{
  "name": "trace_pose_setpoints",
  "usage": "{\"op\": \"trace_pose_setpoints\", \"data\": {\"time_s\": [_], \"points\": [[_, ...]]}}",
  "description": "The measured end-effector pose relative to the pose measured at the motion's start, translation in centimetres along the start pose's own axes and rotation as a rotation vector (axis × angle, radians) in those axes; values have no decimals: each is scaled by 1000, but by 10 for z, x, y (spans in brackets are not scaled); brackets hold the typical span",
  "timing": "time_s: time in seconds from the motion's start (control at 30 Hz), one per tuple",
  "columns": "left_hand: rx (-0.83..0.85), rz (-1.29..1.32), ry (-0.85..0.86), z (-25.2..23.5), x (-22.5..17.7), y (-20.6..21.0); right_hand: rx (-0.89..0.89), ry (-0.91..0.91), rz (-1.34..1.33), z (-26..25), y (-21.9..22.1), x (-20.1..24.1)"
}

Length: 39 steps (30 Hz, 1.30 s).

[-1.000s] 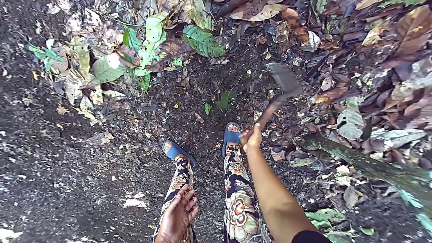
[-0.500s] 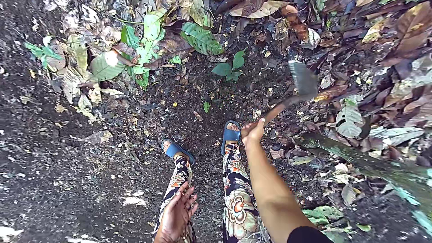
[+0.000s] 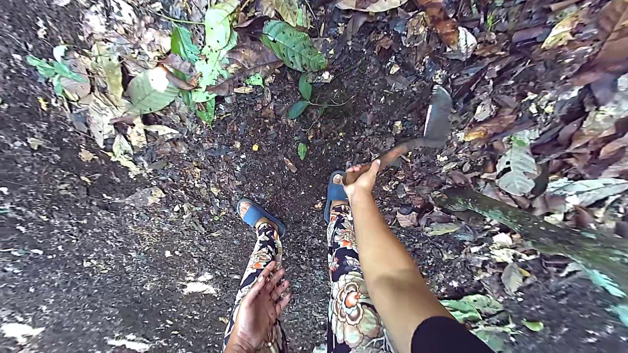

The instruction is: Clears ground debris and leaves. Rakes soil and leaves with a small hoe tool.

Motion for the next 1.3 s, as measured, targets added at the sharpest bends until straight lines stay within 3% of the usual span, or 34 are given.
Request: {"op": "trace_pose_setpoints", "data": {"time_s": [0.07,0.13,0.23,0.3,0.43,0.5,0.63,0.7,0.87,0.93,1.07,1.2,1.3], "points": [[-1,15,5,-1,-2,-1,52,42,180,-2,3,-43],[4,19,7,0,-3,-3,143,137,537,9,-25,-94],[11,-2,-2,1,-2,-2,177,209,747,34,-71,-109],[5,-7,-6,2,-3,-1,160,170,732,45,-85,-90],[8,32,-13,2,-4,-6,56,-20,362,42,-33,-45],[23,46,-14,1,-5,-7,-13,-45,223,30,-11,-51],[39,42,-5,4,-8,-10,31,69,620,32,-52,-103],[40,30,-5,3,-10,-9,37,76,676,39,-57,-86],[33,44,-24,5,-13,-12,22,-43,378,49,-24,-38],[45,55,-24,4,-15,-12,-17,-39,310,48,-14,-59],[67,68,-30,6,-17,-13,4,194,569,72,-54,-118],[93,79,-38,6,-19,-15,-11,177,580,89,-55,-67],[94,112,-41,7,-23,-21,-51,29,470,89,-32,-27]]}}
Point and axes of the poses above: each hand's wrist, its own z-axis away from the middle knuckle, its own y-axis out of the palm, x = y × z, the point moved 9 cm from there along -z, towards the middle knuckle, and after that the axes turned 10 degrees about -x, right-handed, at the moved point
